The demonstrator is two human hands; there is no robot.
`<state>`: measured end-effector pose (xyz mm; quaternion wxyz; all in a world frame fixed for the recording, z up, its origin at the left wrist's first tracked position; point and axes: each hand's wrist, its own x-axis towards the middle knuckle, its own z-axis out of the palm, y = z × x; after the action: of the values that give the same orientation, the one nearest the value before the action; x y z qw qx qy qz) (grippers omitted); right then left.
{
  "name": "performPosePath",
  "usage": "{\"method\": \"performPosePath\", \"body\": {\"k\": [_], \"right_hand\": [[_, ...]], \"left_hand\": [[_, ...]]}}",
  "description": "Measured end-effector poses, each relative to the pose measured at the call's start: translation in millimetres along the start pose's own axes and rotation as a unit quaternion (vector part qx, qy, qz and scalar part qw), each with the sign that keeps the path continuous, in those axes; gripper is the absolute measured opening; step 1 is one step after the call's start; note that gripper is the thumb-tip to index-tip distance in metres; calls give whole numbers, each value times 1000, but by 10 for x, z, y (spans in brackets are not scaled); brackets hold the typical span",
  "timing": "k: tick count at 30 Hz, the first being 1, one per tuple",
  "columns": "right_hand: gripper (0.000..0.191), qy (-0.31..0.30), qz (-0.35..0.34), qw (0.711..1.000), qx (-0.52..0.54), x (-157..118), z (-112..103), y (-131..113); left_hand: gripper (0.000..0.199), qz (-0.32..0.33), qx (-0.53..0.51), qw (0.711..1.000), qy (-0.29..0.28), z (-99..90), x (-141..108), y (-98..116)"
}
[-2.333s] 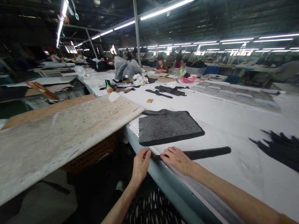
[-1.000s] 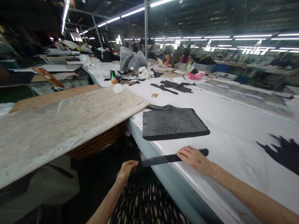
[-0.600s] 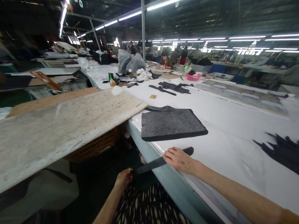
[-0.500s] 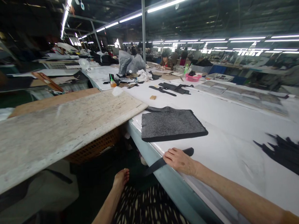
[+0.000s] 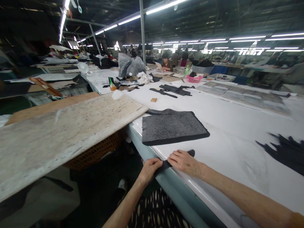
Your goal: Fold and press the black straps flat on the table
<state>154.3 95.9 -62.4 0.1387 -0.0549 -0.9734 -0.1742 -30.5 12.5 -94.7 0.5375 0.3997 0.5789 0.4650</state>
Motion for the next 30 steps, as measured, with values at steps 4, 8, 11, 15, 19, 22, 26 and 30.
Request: {"method": "performPosePath", "body": {"k": [4, 8, 11, 15, 19, 22, 26, 30], "right_hand": [[20, 19, 45, 999, 19, -310, -6, 161], [24, 18, 59, 998, 12, -473, -43, 231], [23, 2, 24, 1000, -14, -395, -48, 191], [20, 1, -29, 999, -33, -142, -35, 80], [19, 10, -63, 998, -26, 17, -33, 4], [19, 17, -59, 998, -29, -9, -38, 8], [19, 18, -33, 998, -40, -137, -52, 66], [22, -1, -15, 999, -51, -266, -60, 115]], "left_hand": [[34, -21, -21, 999, -17, -27, 22, -29], [32, -14, -11, 1000, -17, -31, 61, -50], [32, -13, 3, 1000, -3, -88, 56, -98], [33, -25, 15, 999, 20, -248, -56, -192], [32, -70, -5, 997, 41, -422, -238, -225], [31, -80, -8, 996, 37, -500, -344, -184], [33, -77, 11, 996, 31, -527, -392, -142], [34, -75, 12, 997, 31, -520, -391, -163]]}}
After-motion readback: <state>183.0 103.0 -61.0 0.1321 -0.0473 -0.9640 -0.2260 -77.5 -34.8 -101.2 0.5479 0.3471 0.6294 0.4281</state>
